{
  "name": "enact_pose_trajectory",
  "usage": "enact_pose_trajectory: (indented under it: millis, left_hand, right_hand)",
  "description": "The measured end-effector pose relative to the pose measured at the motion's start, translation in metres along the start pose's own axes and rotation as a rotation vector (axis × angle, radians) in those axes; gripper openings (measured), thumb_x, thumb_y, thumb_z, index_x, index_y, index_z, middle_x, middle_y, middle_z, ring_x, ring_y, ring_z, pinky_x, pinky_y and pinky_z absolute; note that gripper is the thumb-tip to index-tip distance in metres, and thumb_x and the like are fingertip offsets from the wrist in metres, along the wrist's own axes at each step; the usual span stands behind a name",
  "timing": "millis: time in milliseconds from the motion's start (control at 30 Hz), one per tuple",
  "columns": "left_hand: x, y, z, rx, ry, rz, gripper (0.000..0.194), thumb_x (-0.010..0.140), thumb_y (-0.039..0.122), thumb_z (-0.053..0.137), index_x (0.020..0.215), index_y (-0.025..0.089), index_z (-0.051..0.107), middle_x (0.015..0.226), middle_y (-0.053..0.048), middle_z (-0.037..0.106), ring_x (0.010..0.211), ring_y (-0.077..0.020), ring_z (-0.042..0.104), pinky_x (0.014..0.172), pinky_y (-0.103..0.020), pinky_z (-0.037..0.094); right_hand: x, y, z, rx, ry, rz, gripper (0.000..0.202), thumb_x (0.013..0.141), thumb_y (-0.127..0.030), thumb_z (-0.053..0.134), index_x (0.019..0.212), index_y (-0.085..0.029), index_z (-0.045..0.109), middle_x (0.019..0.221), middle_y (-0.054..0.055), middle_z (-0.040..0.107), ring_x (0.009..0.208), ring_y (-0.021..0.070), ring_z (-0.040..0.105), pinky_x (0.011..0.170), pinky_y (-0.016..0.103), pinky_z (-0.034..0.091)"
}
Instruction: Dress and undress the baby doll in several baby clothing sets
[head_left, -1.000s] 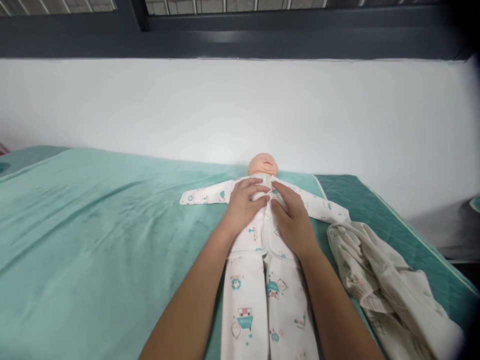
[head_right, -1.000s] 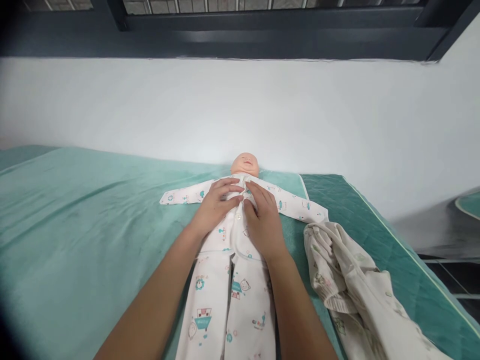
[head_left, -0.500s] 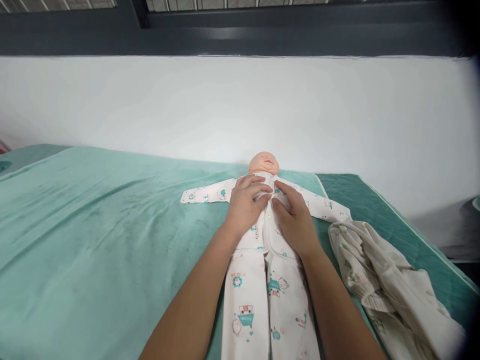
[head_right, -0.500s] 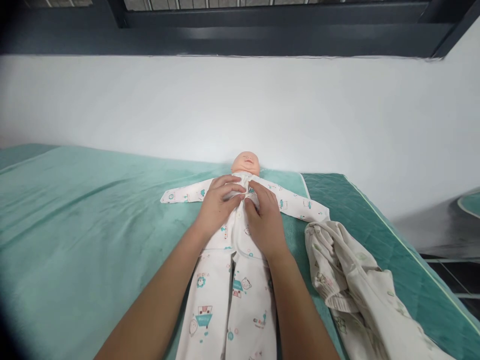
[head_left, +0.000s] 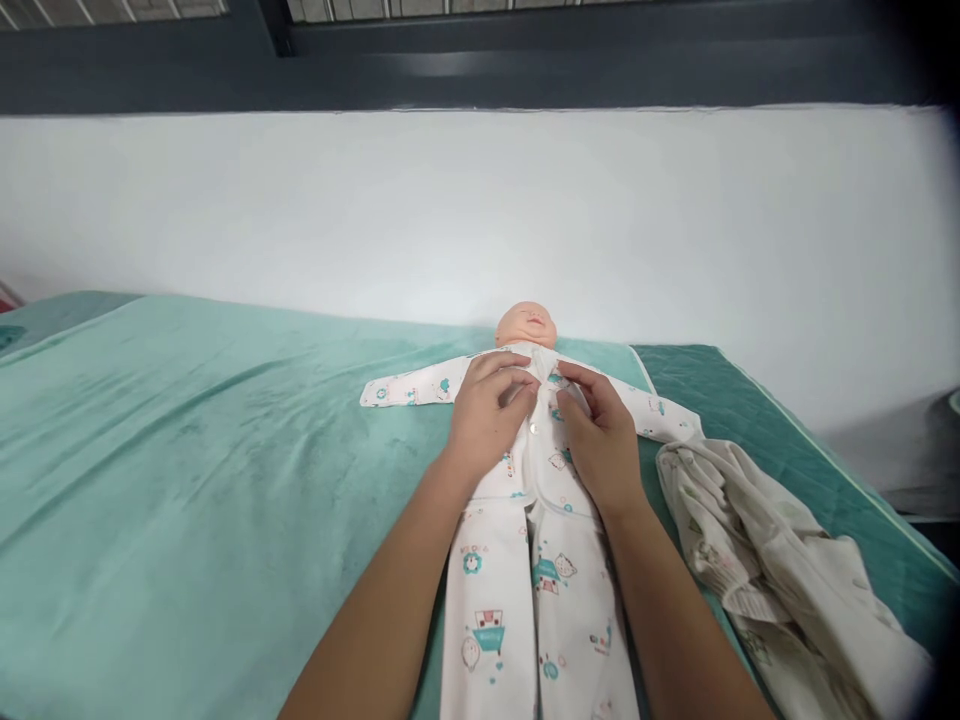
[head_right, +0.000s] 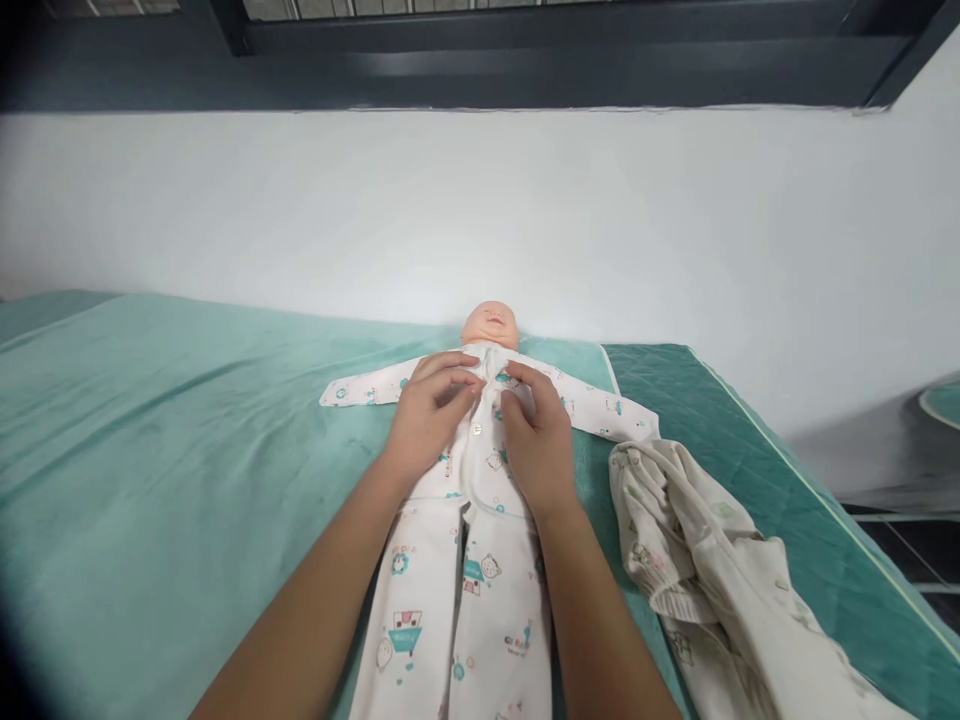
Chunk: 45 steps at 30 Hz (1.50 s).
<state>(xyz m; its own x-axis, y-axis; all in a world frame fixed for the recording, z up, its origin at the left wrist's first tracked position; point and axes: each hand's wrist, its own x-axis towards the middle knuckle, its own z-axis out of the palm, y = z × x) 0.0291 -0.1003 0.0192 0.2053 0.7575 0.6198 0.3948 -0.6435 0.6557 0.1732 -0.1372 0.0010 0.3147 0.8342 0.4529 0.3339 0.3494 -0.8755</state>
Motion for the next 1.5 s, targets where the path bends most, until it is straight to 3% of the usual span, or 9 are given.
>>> enact_pose_trajectory:
  millis: [133, 233, 400, 533, 767, 1233, 1500]
  left_hand:
    - [-0.002, 0.003, -0.010, -0.082, -0.028, -0.074, 0.011, 0.088, 0.019, 0.059, 0.082, 0.023, 0.067, 0.119, -0.002, 0.067, 0.120, -0.0183, 0.054, 0.110, -0.039, 0.038]
    - [-0.003, 0.006, -0.020, -0.096, -0.136, -0.115, 0.013, 0.089, 0.026, 0.059, 0.078, 0.023, 0.066, 0.125, -0.002, 0.064, 0.128, -0.0201, 0.048, 0.113, -0.042, 0.035]
    - [-0.003, 0.010, -0.036, -0.152, -0.402, -0.166, 0.009, 0.086, 0.033, 0.065, 0.084, 0.025, 0.069, 0.146, 0.000, 0.047, 0.140, -0.0242, 0.035, 0.114, -0.044, 0.035]
    - [-0.002, 0.007, -0.042, -0.180, -0.488, -0.173, 0.010, 0.084, 0.035, 0.067, 0.089, 0.027, 0.071, 0.151, 0.002, 0.040, 0.143, -0.0255, 0.032, 0.117, -0.046, 0.030]
    - [-0.002, 0.002, -0.040, -0.173, -0.517, -0.142, 0.009, 0.083, 0.033, 0.068, 0.086, 0.025, 0.071, 0.152, 0.000, 0.039, 0.144, -0.0264, 0.030, 0.115, -0.046, 0.033]
    - [0.000, 0.002, -0.044, -0.193, -0.575, -0.131, 0.009, 0.087, 0.033, 0.065, 0.086, 0.025, 0.069, 0.153, 0.001, 0.037, 0.146, -0.0215, 0.027, 0.119, -0.044, 0.026]
    - [0.000, 0.004, -0.044, -0.208, -0.555, -0.148, 0.012, 0.086, 0.036, 0.064, 0.083, 0.025, 0.069, 0.152, 0.002, 0.040, 0.146, -0.0241, 0.027, 0.118, -0.045, 0.028]
  right_hand:
    - [0.000, 0.000, -0.003, 0.045, 0.025, 0.054, 0.027, 0.088, -0.032, 0.055, 0.112, -0.027, 0.066, 0.122, 0.004, 0.066, 0.115, 0.0242, 0.059, 0.101, 0.044, 0.045]
    - [0.001, -0.004, -0.007, 0.050, 0.020, 0.055, 0.017, 0.088, -0.035, 0.056, 0.097, -0.026, 0.067, 0.127, 0.003, 0.064, 0.118, 0.0247, 0.057, 0.103, 0.044, 0.042]
    - [0.004, -0.013, -0.018, 0.017, -0.192, 0.062, 0.014, 0.087, -0.035, 0.060, 0.079, -0.025, 0.065, 0.134, 0.001, 0.059, 0.127, 0.0241, 0.051, 0.105, 0.041, 0.039]
    - [0.004, -0.015, -0.027, -0.030, -0.323, 0.072, 0.011, 0.087, -0.036, 0.062, 0.081, -0.026, 0.066, 0.143, -0.001, 0.052, 0.132, 0.0251, 0.046, 0.104, 0.042, 0.039]
    - [0.001, -0.014, -0.031, -0.092, -0.421, 0.029, 0.003, 0.085, -0.032, 0.065, 0.086, -0.029, 0.066, 0.150, -0.004, 0.043, 0.141, 0.0247, 0.034, 0.116, 0.046, 0.024]
    - [0.002, -0.011, -0.033, -0.079, -0.469, 0.005, 0.008, 0.084, -0.036, 0.068, 0.087, -0.030, 0.070, 0.152, -0.003, 0.041, 0.144, 0.0264, 0.032, 0.118, 0.048, 0.023]
    - [0.000, -0.016, -0.029, -0.120, -0.421, -0.039, 0.007, 0.084, -0.035, 0.068, 0.082, -0.029, 0.069, 0.149, -0.003, 0.046, 0.141, 0.0256, 0.037, 0.118, 0.047, 0.025]
